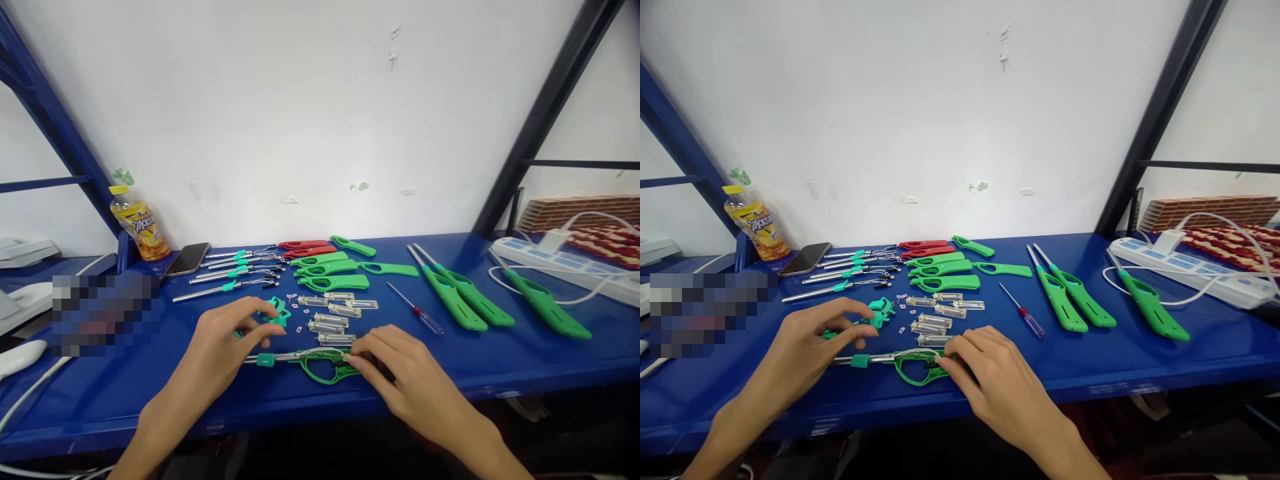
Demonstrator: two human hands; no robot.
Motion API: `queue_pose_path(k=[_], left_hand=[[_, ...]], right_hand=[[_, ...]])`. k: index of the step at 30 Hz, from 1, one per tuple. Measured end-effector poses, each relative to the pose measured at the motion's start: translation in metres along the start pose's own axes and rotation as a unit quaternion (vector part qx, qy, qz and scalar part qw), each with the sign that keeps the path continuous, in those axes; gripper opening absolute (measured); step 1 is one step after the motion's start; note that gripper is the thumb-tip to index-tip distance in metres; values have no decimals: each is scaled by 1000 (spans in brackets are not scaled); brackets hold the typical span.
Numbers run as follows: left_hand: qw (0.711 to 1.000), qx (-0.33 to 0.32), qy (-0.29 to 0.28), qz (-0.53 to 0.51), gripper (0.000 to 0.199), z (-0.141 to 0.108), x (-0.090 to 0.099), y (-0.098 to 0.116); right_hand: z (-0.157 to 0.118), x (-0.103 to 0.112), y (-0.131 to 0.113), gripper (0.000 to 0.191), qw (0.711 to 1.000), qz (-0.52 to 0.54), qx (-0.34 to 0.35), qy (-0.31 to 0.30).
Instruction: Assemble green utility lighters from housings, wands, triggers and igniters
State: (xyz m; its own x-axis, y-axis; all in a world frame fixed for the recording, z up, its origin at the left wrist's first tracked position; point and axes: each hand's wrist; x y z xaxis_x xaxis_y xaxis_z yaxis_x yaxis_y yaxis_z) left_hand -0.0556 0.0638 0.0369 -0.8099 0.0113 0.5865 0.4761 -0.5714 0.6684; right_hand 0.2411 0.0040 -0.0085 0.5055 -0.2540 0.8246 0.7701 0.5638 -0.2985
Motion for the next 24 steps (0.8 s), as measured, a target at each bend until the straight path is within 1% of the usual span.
queue_pose_path(k=[2, 4, 9, 12, 16, 19, 24], left_hand=[[999, -13, 29, -22, 16, -1, -3, 4], [998, -39, 50, -15, 12, -2, -6, 6], [994, -89, 51, 29, 13, -3, -10, 10], [992, -114, 56, 24, 10, -6, -13, 16], [991, -131, 17, -6, 19, -12, -18, 21], [988, -149, -13, -22, 24, -14, -24, 18], [980, -190, -49, 14, 17, -14, -31, 7]], right_hand=[[0, 0, 0, 10, 1000, 2, -8, -8], [-1, 0, 0, 10, 1000, 0, -13, -13], [-2, -2, 0, 10, 1000, -2, -17, -15], [-3, -3, 1, 10, 1000, -9, -16, -13], [-2, -3, 0, 10, 1000, -15, -13, -13], [-1, -2, 0, 12, 1000, -22, -13, -13], [-1, -1, -1, 12, 999, -24, -14, -18]])
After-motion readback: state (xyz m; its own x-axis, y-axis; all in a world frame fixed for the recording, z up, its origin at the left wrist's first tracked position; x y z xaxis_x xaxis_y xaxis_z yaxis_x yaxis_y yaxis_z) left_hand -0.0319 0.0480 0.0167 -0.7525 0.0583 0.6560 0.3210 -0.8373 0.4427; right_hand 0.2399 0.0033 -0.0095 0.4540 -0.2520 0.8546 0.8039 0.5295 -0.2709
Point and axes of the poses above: each hand's wrist, its own z-axis towards the middle knuckle, its own x-axis out of the back of the hand, y = z × x, and after that the axes turned 10 degrees about -z, right-handed
